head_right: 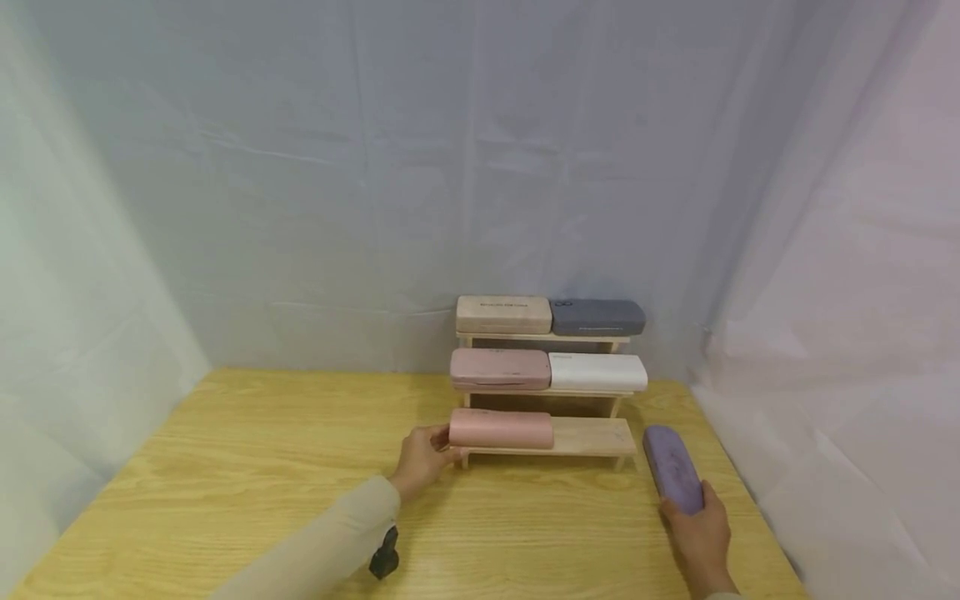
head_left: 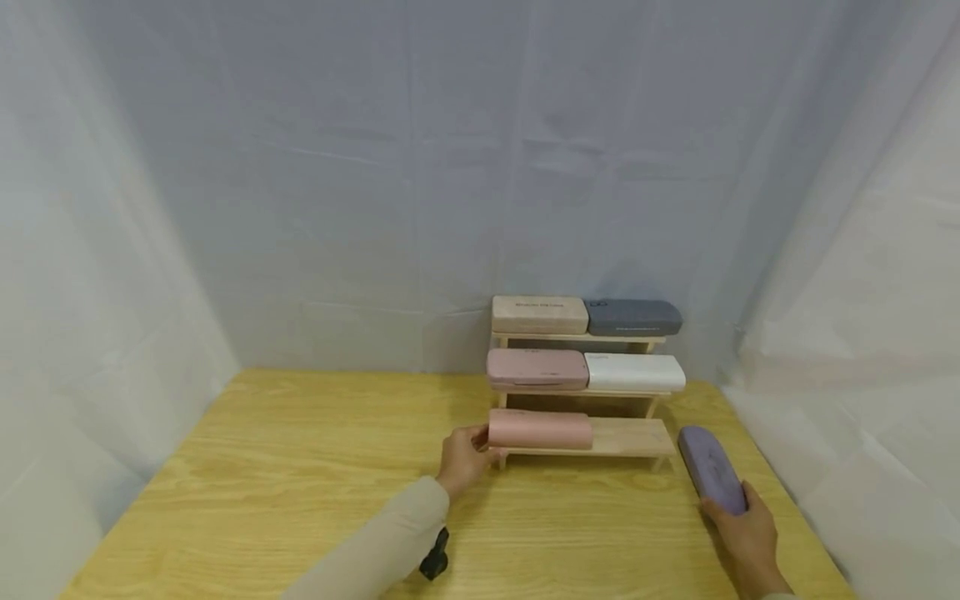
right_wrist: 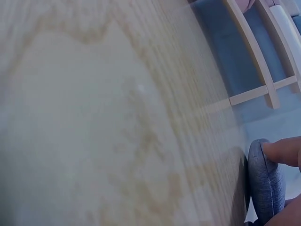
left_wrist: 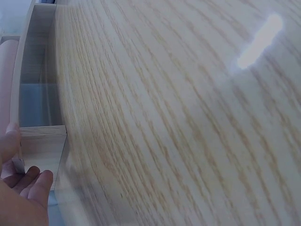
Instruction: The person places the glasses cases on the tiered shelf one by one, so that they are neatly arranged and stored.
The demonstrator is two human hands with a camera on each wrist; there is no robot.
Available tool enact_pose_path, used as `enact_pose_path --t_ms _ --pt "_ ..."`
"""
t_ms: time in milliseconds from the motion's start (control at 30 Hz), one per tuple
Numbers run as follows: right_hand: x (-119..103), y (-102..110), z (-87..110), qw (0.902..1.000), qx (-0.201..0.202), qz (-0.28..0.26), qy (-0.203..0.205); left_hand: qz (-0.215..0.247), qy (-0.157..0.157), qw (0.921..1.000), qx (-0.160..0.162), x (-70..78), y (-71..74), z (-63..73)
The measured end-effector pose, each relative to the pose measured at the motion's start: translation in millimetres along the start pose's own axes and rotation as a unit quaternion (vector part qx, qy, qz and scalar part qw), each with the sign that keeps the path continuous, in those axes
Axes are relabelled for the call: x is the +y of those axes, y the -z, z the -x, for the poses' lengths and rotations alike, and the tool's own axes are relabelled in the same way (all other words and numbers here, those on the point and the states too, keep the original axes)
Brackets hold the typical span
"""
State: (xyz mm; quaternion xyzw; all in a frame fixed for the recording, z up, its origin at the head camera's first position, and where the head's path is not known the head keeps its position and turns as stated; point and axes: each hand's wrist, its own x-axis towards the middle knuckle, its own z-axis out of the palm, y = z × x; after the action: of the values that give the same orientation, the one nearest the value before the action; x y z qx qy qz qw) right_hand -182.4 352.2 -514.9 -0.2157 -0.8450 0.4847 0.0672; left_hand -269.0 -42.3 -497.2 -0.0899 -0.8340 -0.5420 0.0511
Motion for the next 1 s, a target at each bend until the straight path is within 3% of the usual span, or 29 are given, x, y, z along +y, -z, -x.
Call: enact_pose_path --t_ms 533,700,1000 --pt "0.0 -5.3 3.0 0.9976 0.064 0.027 0.005 -0.001 0.006 1.0 -0.001 3.1 -0.1 1.4" --pt "0.8 -4.9 1.3 0.997 0.074 -0.002 -0.022 0.005 0.014 0.9999 -0.005 3.3 0.1 0.3" --pt "1.7 1.2 -1.2 0.9883 0.072 -0.12 -0.061 -0.012 0.01 0.9999 0.0 3.3 0.4 0.8"
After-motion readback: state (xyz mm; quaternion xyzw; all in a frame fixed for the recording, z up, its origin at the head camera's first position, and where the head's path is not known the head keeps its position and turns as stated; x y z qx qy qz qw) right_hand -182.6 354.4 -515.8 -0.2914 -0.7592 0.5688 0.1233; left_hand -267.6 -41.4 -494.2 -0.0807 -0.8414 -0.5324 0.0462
